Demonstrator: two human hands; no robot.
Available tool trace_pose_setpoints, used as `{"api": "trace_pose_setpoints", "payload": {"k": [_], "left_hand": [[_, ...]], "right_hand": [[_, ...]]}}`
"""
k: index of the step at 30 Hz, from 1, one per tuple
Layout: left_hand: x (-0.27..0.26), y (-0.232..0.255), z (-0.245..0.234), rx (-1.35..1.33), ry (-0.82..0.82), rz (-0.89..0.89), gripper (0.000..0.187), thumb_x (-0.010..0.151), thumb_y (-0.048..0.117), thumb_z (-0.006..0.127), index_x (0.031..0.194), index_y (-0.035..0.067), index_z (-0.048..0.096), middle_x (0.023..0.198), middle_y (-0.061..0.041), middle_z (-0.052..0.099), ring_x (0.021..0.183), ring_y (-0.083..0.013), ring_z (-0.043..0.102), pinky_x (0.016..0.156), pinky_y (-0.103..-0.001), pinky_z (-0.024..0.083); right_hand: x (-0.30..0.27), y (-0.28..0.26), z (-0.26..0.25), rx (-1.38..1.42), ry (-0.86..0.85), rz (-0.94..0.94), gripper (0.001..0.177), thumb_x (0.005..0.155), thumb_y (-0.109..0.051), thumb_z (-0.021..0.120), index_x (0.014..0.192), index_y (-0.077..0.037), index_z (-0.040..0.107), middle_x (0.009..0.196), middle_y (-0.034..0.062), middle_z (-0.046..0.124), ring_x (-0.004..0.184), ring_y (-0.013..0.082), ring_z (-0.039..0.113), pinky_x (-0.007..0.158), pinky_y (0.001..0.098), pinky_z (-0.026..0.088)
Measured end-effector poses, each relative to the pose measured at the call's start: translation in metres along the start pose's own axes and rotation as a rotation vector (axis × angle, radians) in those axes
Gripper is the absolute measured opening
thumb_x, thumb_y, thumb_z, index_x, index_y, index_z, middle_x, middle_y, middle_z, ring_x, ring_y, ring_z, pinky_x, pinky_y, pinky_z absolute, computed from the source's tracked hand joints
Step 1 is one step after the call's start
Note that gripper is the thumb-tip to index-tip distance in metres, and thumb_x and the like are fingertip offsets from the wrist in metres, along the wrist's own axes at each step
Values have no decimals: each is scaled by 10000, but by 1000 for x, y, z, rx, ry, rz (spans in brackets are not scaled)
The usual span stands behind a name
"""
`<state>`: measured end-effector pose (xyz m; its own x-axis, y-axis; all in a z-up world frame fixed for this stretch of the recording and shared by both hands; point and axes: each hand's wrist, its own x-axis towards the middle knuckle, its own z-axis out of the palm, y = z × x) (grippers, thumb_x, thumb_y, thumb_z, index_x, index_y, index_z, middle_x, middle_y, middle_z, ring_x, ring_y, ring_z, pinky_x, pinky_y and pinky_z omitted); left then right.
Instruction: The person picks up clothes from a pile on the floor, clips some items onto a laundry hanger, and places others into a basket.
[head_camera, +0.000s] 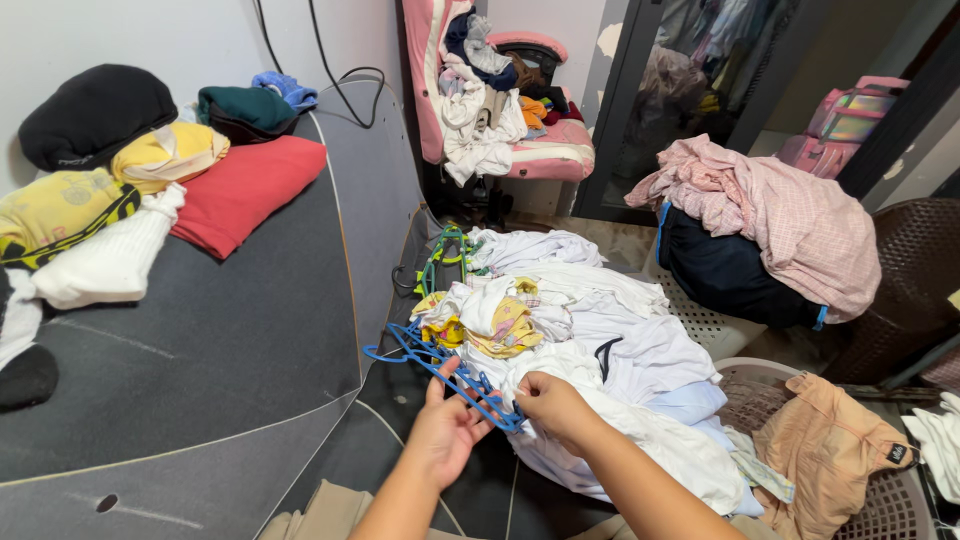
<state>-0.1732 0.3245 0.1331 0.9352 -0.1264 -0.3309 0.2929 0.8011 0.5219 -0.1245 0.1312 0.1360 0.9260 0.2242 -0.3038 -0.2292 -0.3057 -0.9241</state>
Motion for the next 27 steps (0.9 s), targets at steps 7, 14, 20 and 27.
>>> {"api": "trace_pose_setpoints", "payload": {"k": [7, 14, 20, 27], "left_hand": [[41, -50, -44, 200, 173, 39, 248, 933, 186, 699, 1073, 128, 504, 924, -30, 624, 800, -172, 637, 689, -336, 534], [31, -49, -30, 292, 63, -35, 271, 992, 400, 612, 1015, 131, 635, 808, 30, 656, 717, -105, 604, 641, -276, 496], [18, -43, -14, 239, 114, -44, 265, 987, 384, 549, 1129, 165, 596, 1006, -24, 728, 866, -166, 683, 732, -357, 549], [15, -43, -14, 250, 117, -69, 255, 987, 361, 574, 1166, 182, 601, 1049, 12, 712, 894, -173, 676, 765, -373, 555]], "right_hand": [[9, 4, 9, 87, -31, 39, 201, 882, -98, 573, 1049, -161, 667, 679, -2, 599, 522, 99, 546, 484, 279, 478], [19, -7, -26, -300, 154, -242, 147, 896, -128, 706, 1016, -44, 717, 711, 29, 648, 536, 113, 551, 485, 284, 472], [9, 3, -24, 14, -52, -231, 100, 852, -26, 693, 934, -4, 640, 734, 23, 660, 595, 111, 646, 546, 265, 552], [0, 7, -5, -286, 291, -483, 175, 810, -42, 766, 871, -21, 603, 769, 85, 619, 645, 180, 636, 585, 312, 511]]}}
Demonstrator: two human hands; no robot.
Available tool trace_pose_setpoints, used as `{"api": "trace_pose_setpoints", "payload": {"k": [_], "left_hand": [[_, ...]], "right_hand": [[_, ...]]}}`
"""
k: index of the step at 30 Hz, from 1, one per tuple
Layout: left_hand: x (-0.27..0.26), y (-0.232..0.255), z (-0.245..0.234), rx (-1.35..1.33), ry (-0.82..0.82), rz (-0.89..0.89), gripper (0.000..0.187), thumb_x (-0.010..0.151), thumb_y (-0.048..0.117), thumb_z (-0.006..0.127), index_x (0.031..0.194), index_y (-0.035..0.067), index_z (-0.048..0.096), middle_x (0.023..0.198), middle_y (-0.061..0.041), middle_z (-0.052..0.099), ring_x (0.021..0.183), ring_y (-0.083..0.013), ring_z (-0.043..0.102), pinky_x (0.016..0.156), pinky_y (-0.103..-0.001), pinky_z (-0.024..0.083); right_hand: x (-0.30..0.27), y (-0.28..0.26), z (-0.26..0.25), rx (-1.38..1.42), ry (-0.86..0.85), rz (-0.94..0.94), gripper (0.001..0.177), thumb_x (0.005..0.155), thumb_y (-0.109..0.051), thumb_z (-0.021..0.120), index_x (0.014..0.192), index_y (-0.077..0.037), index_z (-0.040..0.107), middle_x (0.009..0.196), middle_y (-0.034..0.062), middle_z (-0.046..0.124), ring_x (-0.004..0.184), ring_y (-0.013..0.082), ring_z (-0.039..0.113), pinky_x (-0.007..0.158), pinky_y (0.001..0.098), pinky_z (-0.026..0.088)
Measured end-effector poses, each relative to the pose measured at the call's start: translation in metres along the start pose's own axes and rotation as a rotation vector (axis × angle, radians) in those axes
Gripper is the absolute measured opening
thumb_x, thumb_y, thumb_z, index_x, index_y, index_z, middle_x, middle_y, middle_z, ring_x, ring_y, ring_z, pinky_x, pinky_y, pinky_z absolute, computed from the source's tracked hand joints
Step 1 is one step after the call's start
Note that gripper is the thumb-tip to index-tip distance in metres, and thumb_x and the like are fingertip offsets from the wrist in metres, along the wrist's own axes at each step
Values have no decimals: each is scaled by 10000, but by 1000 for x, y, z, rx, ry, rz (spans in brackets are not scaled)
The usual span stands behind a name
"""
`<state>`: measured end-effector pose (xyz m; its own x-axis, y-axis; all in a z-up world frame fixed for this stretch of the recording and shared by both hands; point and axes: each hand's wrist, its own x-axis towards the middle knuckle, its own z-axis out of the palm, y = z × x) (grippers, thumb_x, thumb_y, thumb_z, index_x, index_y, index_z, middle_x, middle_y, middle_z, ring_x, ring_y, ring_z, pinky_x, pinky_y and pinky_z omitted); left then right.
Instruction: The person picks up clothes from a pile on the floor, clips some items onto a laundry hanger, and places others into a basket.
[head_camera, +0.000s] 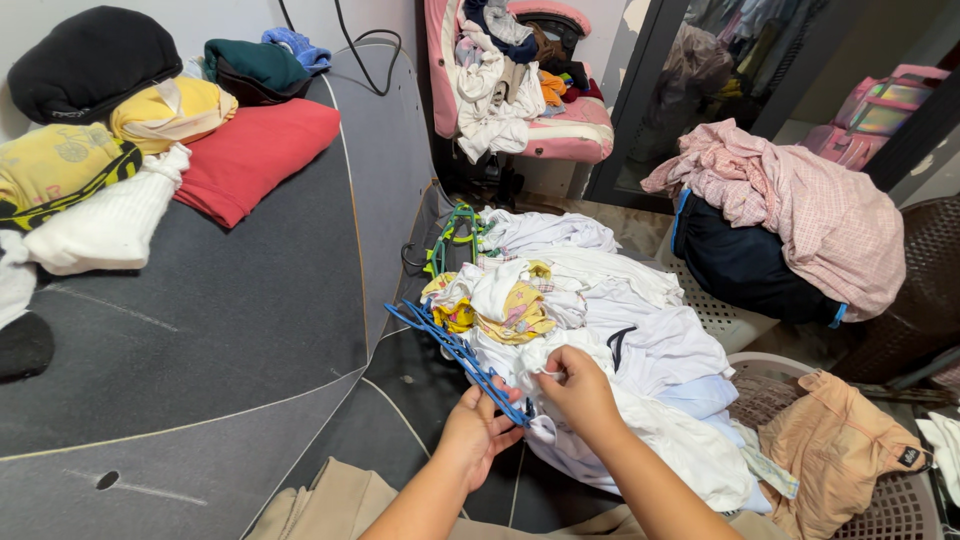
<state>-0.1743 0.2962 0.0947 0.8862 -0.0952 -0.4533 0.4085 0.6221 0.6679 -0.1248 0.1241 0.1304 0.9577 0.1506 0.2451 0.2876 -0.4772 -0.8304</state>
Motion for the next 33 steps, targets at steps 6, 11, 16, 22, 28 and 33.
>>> {"api": "trace_pose_setpoints", "payload": {"k": [6, 11, 16, 22, 28, 33], "left_hand": [[13, -9, -8, 11, -5, 47, 274, 998, 342, 600, 1163, 125, 631, 1027, -19, 703, 885, -145, 695, 745, -316, 543], [22, -10, -15, -79, -88, 115, 337, 1002, 215, 608, 1297, 54, 624, 967, -44, 679, 834, -163, 684, 757, -322, 566], [28, -12, -25, 368, -76, 260, 391, 915, 69, 497, 1257, 87, 687, 1031, -30, 737, 827, -114, 688, 745, -270, 551], [19, -2, -25, 905, 68, 563, 282, 792, 111, 782, 1062, 52, 725, 948, -76, 693, 746, -169, 679, 676, -298, 549], [7, 11, -20, 1089, 306, 752, 205, 770, 165, 821, 906, 63, 705, 847, -79, 677, 726, -198, 643, 650, -341, 525], [8, 17, -19, 772, 261, 324, 106, 896, 137, 669, 981, 77, 646, 804, -72, 661, 637, -201, 649, 609, -358, 521]], "right_hand": [[-5, -20, -6, -277, -182, -423, 172, 763, -8, 728, 895, -59, 630, 873, 103, 599, 797, 294, 651, 678, 375, 533], [3, -16, -10, -330, -362, -477, 167, 734, -3, 733, 872, -77, 674, 872, 104, 607, 818, 322, 642, 683, 404, 525], [11, -13, -8, -385, -526, -273, 320, 693, 10, 719, 983, -123, 731, 931, 61, 662, 871, 267, 670, 703, 359, 558], [21, -23, 8, -102, -436, -1, 198, 775, -94, 780, 946, -92, 681, 826, 67, 712, 784, 205, 686, 722, 326, 558], [20, -36, 23, -164, -402, -282, 124, 772, -78, 774, 887, -64, 729, 906, 99, 606, 782, 214, 651, 690, 335, 561], [4, -44, 35, -237, -296, -145, 144, 797, -112, 762, 940, -95, 770, 820, 103, 665, 736, 203, 674, 666, 310, 535]]}}
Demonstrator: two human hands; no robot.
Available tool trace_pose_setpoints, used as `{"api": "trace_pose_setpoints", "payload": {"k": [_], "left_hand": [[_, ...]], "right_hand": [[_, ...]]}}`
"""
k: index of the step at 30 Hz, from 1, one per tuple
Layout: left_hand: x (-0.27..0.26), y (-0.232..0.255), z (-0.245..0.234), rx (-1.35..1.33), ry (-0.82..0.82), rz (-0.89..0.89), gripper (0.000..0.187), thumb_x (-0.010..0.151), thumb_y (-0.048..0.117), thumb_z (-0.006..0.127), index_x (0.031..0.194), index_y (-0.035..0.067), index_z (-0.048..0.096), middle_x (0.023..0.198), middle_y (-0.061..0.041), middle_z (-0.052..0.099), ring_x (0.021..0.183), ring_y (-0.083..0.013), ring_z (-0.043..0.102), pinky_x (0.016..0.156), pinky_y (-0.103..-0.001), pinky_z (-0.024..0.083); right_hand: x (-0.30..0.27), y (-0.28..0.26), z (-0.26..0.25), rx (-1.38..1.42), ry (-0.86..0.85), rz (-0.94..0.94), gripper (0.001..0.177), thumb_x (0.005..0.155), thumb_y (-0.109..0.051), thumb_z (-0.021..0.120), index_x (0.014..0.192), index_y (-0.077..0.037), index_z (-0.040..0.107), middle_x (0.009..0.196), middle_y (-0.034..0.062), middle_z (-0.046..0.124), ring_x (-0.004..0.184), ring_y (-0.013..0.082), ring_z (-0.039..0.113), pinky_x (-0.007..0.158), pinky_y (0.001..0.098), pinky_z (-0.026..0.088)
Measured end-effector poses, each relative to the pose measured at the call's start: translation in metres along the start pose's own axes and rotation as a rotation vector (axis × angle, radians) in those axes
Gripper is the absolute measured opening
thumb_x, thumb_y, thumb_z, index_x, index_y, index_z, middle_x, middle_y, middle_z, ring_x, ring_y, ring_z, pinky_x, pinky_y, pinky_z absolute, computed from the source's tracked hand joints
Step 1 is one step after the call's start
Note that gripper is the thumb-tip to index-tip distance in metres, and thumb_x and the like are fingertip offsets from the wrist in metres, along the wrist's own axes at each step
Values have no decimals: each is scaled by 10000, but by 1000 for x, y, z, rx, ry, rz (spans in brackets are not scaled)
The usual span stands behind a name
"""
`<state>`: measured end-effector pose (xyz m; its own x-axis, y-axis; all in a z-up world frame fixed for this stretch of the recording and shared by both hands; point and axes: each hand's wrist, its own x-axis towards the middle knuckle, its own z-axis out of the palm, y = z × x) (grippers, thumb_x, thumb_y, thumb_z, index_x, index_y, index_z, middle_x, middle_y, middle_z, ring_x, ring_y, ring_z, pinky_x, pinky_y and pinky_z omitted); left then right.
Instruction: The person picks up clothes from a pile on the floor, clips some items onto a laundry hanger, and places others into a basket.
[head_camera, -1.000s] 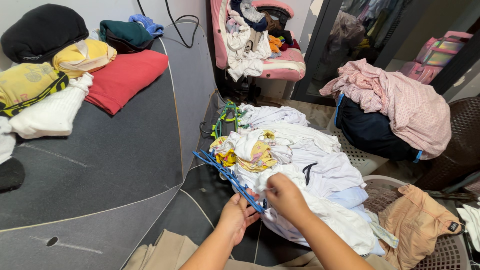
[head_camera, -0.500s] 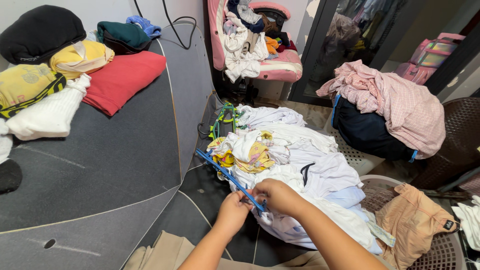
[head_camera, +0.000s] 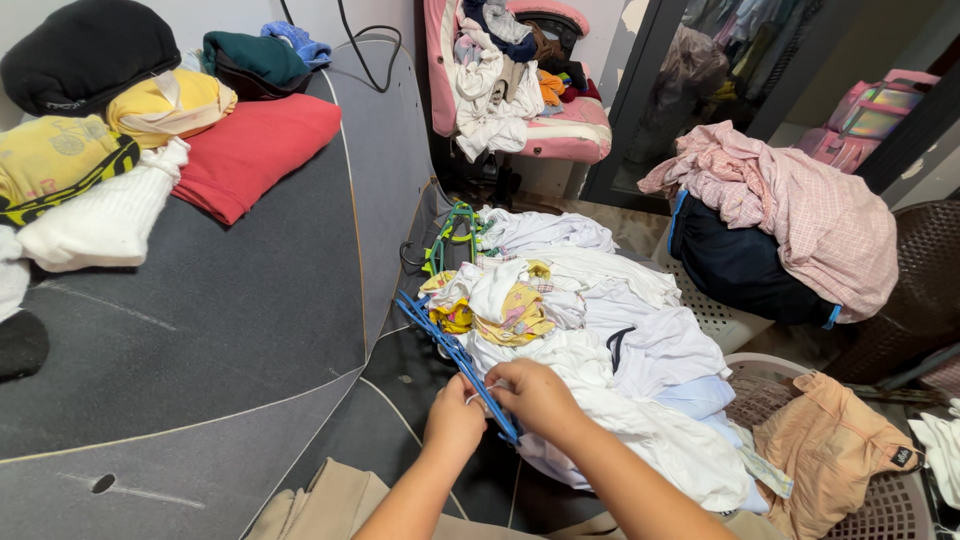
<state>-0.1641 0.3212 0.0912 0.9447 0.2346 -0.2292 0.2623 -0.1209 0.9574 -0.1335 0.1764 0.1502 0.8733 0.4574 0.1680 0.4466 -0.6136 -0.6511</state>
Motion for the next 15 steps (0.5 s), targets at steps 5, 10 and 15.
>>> {"api": "trace_pose_setpoints", "payload": {"k": [5, 10, 15], "left_hand": [[3, -16, 6, -615, -152, -285, 110, 945, 77, 623, 1027, 144, 590, 801, 0, 657, 671, -122, 624, 650, -313, 539], [-7, -6, 3, -708, -227, -368, 81, 1005, 199, 509, 1033, 159, 573, 823, -5, 702, 673, -133, 632, 649, -311, 517], [-18, 5, 5, -677, -220, -475, 123, 1005, 206, 462, 1076, 225, 560, 898, -39, 756, 758, -158, 673, 659, -316, 480]], "right_hand": [[-8, 15, 16, 264, -33, 272, 149, 869, -134, 719, 998, -85, 777, 758, 72, 740, 666, 132, 643, 612, 271, 516], [-6, 42, 27, 726, 27, 420, 195, 886, -94, 701, 1048, -8, 767, 836, 15, 734, 682, 87, 598, 639, 236, 507], [-14, 42, 28, 874, 55, 456, 193, 884, -90, 701, 1025, 26, 763, 818, 34, 715, 687, 104, 594, 650, 245, 495]]}}
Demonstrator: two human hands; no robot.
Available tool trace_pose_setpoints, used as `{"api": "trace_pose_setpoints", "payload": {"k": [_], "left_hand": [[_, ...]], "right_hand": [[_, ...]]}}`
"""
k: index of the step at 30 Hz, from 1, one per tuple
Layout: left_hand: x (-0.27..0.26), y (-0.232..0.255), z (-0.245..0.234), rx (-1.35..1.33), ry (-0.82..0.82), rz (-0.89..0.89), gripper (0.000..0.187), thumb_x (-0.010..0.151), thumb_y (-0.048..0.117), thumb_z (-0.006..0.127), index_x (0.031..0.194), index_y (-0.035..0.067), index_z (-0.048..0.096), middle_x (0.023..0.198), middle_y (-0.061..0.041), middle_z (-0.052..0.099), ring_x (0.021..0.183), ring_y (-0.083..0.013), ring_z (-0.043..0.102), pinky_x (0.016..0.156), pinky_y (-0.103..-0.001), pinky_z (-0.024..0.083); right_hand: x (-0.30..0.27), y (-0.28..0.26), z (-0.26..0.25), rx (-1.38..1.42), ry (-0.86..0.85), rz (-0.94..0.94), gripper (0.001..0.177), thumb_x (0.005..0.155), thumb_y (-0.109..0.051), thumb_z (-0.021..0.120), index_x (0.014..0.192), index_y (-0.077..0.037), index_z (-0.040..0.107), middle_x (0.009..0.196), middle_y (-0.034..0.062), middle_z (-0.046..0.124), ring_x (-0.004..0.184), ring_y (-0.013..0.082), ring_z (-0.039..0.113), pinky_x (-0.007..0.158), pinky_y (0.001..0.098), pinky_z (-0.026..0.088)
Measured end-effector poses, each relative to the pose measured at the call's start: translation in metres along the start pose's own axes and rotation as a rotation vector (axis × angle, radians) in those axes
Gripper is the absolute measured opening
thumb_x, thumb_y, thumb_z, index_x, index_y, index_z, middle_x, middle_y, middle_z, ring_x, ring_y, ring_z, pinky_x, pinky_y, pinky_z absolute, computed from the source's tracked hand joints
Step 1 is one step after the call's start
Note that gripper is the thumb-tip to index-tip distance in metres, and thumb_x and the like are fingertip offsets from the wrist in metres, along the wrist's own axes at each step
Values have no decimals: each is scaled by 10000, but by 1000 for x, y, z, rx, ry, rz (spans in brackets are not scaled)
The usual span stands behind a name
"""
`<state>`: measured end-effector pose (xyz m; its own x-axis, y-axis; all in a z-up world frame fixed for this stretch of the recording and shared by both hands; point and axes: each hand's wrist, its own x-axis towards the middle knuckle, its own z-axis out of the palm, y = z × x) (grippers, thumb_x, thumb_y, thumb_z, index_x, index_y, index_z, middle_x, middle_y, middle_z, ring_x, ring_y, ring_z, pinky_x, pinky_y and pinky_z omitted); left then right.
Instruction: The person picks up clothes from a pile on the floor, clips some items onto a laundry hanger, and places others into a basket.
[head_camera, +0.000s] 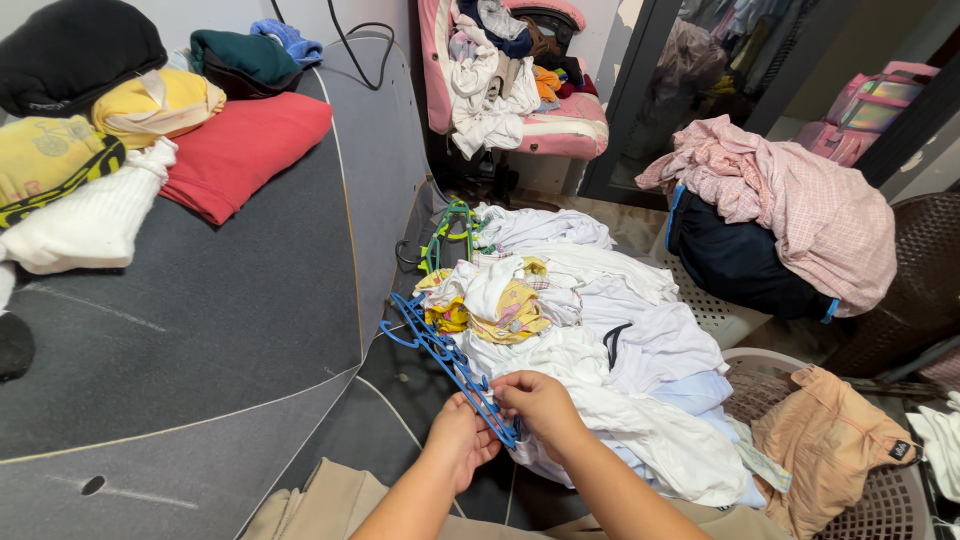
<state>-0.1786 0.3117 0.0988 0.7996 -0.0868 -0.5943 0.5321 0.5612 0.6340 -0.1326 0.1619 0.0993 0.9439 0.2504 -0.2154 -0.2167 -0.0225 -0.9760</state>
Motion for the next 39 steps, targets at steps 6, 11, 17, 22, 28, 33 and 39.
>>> {"api": "trace_pose_setpoints", "payload": {"k": [6, 11, 17, 22, 28, 33, 39], "left_hand": [[19, -11, -9, -199, -33, -38, 142, 1010, 190, 490, 1118, 150, 574, 931, -90, 725, 838, -229, 718, 742, -413, 583], [42, -23, -16, -288, -112, 59, 205, 990, 85, 467, 1077, 33, 645, 940, -118, 720, 838, -253, 718, 753, -407, 606], [64, -38, -29, -305, -91, -4, 168, 987, 45, 491, 1042, -12, 639, 960, -130, 716, 854, -242, 734, 788, -361, 613], [66, -43, -25, -334, -254, -54, 154, 960, 67, 577, 1020, -34, 677, 946, -162, 726, 757, -179, 635, 703, -286, 547], [49, -43, -10, -363, -73, -11, 113, 935, 76, 593, 982, -6, 654, 932, -108, 694, 838, -196, 663, 773, -295, 560], [59, -47, -15, -381, -98, -21, 88, 935, 81, 626, 973, 3, 640, 917, -98, 680, 826, -202, 644, 782, -311, 558], [47, -34, -10, -300, -89, 29, 132, 900, 16, 626, 1031, 20, 637, 957, -100, 708, 871, -216, 684, 825, -330, 578]], "right_hand": [[-3, 0, 1, 60, 20, 29, 155, 871, -70, 723, 985, 33, 743, 825, 56, 720, 699, 121, 612, 668, 258, 503], [-6, 5, -1, 98, 3, -6, 153, 847, -5, 713, 999, -22, 704, 802, 57, 656, 688, 137, 607, 643, 271, 492], [-7, 4, -8, 24, -75, -66, 114, 852, 27, 708, 959, -6, 684, 855, 44, 696, 735, 121, 645, 699, 258, 538], [-15, 3, -23, 42, -98, -64, 109, 846, 32, 700, 945, -14, 692, 853, 52, 697, 746, 136, 639, 708, 270, 528], [-23, 10, -31, 2, -91, -68, 90, 861, 23, 672, 937, -16, 696, 873, 55, 720, 826, 129, 676, 770, 258, 538], [-22, 20, -33, 15, -49, -107, 108, 848, 31, 689, 946, -11, 703, 884, 42, 718, 836, 118, 676, 781, 252, 536], [-18, 31, -38, 125, -26, -63, 77, 876, 7, 682, 951, -6, 698, 886, 63, 724, 811, 140, 671, 754, 261, 530]]}}
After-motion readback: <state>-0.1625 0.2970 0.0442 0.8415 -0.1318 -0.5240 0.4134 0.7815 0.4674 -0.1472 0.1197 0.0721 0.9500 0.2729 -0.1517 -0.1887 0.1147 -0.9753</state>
